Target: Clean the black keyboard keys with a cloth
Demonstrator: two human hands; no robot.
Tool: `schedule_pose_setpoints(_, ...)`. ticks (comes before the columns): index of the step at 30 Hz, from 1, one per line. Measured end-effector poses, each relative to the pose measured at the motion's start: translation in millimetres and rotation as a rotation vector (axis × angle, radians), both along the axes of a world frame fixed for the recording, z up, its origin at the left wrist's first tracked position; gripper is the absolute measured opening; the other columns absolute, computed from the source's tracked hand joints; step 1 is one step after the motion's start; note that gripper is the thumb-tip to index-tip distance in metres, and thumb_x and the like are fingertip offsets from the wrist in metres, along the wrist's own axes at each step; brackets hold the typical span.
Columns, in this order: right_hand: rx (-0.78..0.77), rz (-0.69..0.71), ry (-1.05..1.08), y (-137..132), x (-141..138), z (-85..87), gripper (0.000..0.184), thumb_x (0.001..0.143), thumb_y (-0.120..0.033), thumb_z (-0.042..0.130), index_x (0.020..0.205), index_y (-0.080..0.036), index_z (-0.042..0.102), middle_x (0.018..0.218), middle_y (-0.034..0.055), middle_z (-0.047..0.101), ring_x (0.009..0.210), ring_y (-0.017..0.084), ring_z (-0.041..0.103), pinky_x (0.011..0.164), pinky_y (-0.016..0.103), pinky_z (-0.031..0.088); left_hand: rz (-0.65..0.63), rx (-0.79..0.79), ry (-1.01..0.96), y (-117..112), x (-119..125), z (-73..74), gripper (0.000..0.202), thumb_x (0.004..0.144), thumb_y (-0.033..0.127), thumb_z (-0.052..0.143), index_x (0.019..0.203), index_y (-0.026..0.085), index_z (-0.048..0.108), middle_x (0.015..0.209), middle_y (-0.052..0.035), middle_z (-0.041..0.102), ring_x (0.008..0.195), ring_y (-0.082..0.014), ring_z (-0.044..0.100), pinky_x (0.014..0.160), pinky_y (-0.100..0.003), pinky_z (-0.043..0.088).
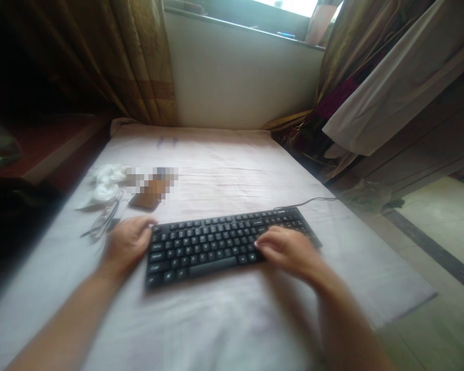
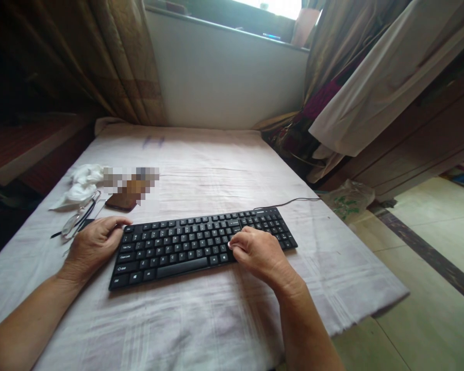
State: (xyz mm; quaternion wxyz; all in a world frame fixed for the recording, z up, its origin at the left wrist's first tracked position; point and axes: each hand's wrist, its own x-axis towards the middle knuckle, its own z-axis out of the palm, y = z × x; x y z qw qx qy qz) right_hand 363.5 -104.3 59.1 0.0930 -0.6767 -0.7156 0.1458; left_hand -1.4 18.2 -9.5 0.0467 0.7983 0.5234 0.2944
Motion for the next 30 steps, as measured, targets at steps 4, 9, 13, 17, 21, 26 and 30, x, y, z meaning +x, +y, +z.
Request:
schedule_pose_setpoints(4,0.099,-0.035,-0.001,14,-11,1.4,0.022,0.089,-0.027,0.057,0.095,-0.027,0.078,0.097,0.0029,0.074,0.085,0.017,0.068,0.075,0.026,0.048,0.006,-0.042,0.008,-1,1,2.5,0.028,0.081,0.032,0.042,0.085,0.024,0.069,0.088,-0.0041,0.075,0.085,-0.0241,0.07,0.078,-0.034,0.053)
schedule_pose_setpoints(9,0.104,-0.086,-0.073,32,-30,-6.0,0.023,0.091,-0.028,0.056,0.099,-0.028,0.077,0.102,0.0024,0.074,0.085,0.017,0.068,0.073,0.025,0.047,-0.004,-0.067,0.015,-1,2,5.7,0.03,0.08,0.032,0.041,0.085,0.024,0.069,0.087,-0.0041,0.075,0.084,-0.0237,0.069,0.076,-0.034,0.053)
schedule_pose_setpoints(13,0.065,-0.088,-0.103,31,-32,-6.5,0.024,0.09,-0.028,0.057,0.101,-0.029,0.078,0.103,0.0026,0.074,0.087,0.018,0.068,0.074,0.025,0.047,-0.017,-0.072,0.014,-2,3,7.6,0.029,0.08,0.031,0.04,0.085,0.024,0.068,0.088,-0.0041,0.075,0.085,-0.0233,0.069,0.078,-0.034,0.053)
schedule_pose_setpoints(17,0.05,-0.072,-0.08,25,-28,-5.8,0.023,0.089,-0.029,0.057,0.097,-0.028,0.079,0.099,0.0026,0.074,0.086,0.018,0.069,0.073,0.025,0.047,-0.013,-0.086,0.015,-2,3,7.3,0.03,0.08,0.031,0.04,0.086,0.023,0.068,0.089,-0.0048,0.075,0.086,-0.0236,0.069,0.08,-0.035,0.052)
schedule_pose_setpoints(21,0.055,-0.061,-0.008,19,-23,-9.9,0.021,0.087,-0.027,0.06,0.095,-0.027,0.079,0.095,0.0028,0.075,0.085,0.018,0.069,0.075,0.026,0.048,-0.009,-0.09,0.024,-2,2,6.6,0.03,0.081,0.032,0.04,0.087,0.023,0.068,0.09,-0.0042,0.075,0.087,-0.0232,0.069,0.081,-0.034,0.052)
schedule_pose_setpoints(26,0.076,-0.002,0.109,13,-15,-14.5,0.021,0.086,-0.024,0.059,0.091,-0.026,0.079,0.091,0.0029,0.075,0.082,0.017,0.069,0.077,0.026,0.05,-0.015,-0.074,0.016,-2,2,6.9,0.028,0.08,0.031,0.041,0.085,0.024,0.068,0.088,-0.0035,0.075,0.085,-0.0228,0.069,0.079,-0.033,0.052)
schedule_pose_setpoints(30,0.082,0.016,0.185,8,-12,-17.5,0.021,0.086,-0.023,0.058,0.09,-0.025,0.079,0.088,0.0031,0.075,0.08,0.016,0.069,0.075,0.026,0.051,-0.026,-0.065,0.01,-2,2,6.5,0.027,0.08,0.03,0.042,0.085,0.024,0.068,0.088,-0.0042,0.075,0.085,-0.0237,0.069,0.078,-0.034,0.053)
